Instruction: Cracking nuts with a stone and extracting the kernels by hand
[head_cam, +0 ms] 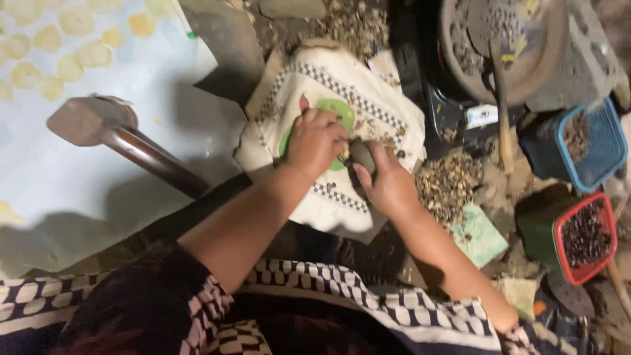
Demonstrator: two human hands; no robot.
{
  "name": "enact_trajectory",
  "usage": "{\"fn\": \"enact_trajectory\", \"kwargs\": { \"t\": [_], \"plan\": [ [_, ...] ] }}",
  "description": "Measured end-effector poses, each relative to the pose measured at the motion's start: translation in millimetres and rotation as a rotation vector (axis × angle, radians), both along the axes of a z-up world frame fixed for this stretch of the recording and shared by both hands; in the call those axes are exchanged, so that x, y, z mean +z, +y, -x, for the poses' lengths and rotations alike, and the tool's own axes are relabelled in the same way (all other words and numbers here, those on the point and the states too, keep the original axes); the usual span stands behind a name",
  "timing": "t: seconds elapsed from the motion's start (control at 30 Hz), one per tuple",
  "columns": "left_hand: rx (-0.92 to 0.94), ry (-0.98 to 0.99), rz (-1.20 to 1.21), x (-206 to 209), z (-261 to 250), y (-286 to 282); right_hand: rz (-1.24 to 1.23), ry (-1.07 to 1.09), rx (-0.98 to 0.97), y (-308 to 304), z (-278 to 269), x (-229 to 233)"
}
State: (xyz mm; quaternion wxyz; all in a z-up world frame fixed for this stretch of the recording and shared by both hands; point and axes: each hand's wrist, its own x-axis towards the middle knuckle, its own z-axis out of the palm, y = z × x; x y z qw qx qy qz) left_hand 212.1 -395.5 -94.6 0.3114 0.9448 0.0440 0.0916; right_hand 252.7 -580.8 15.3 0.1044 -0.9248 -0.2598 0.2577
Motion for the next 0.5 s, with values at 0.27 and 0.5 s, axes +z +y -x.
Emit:
{"fn": "enact_trajectory", "kwargs": {
  "t": [0.27, 0.5],
  "plan": [
    [0.067, -0.066, -0.120, 14.6, 18.0, 0.2, -0.278, -0.068, -0.058, 24.9, -1.6, 5.4],
    [0.045, -0.089, -0.088, 19.0, 23.8, 11.6, -0.227, 0.082, -0.180, 14.7, -14.1, -15.7]
  ]
}}
